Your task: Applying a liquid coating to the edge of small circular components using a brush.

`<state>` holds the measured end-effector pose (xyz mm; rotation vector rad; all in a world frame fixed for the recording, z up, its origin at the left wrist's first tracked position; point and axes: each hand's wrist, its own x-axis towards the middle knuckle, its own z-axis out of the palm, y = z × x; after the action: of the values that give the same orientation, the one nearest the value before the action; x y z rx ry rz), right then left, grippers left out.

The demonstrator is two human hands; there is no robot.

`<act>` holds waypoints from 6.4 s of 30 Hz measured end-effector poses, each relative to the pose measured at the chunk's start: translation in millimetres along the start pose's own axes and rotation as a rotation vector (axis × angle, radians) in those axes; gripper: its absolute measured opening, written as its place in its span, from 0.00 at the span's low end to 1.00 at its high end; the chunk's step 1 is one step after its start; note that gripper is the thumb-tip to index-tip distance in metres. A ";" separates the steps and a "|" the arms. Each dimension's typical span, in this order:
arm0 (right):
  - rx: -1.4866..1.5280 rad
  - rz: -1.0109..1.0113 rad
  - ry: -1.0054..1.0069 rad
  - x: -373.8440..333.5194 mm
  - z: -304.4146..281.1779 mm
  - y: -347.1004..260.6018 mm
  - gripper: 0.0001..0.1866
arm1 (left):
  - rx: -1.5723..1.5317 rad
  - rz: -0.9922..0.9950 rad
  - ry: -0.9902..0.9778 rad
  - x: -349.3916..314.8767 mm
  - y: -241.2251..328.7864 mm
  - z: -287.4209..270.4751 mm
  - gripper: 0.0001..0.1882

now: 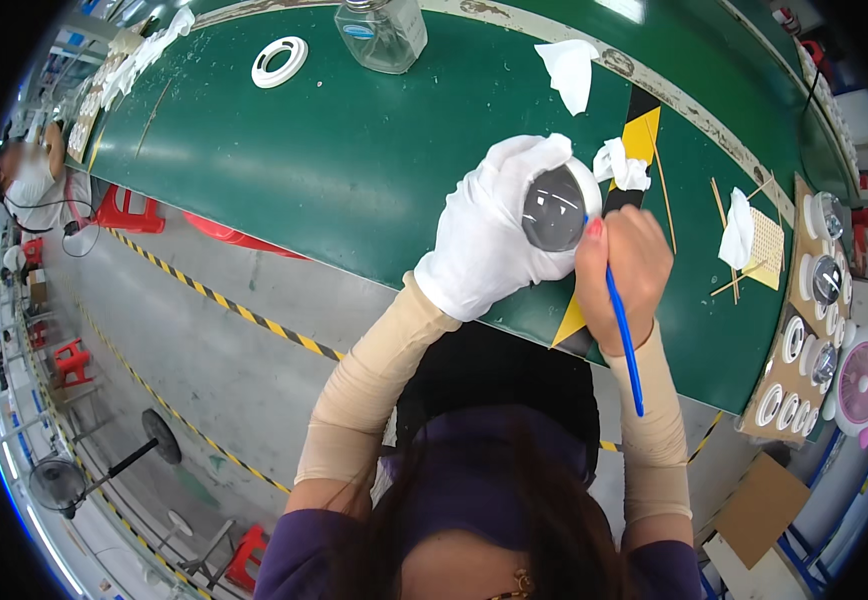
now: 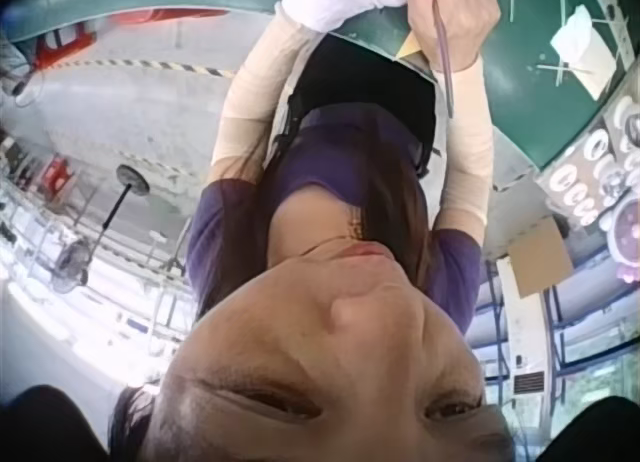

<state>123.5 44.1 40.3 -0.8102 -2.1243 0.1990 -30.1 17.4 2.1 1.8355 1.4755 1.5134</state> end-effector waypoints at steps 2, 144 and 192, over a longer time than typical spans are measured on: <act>0.024 0.007 -0.008 -2.0 -1.1 -1.2 0.13 | -0.005 -0.005 0.004 0.8 2.9 0.7 0.42; 1.005 0.392 -0.006 3.7 10.2 43.0 0.05 | -0.164 -0.196 -0.030 -5.4 6.9 1.8 0.47; 0.909 0.138 -0.023 -0.5 3.8 32.7 0.04 | -0.010 -0.083 -0.060 -1.5 0.1 -3.2 0.46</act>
<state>136.6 69.8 24.3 -0.3920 -1.7087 1.1454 -32.7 15.0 2.6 1.7751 1.4951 1.4124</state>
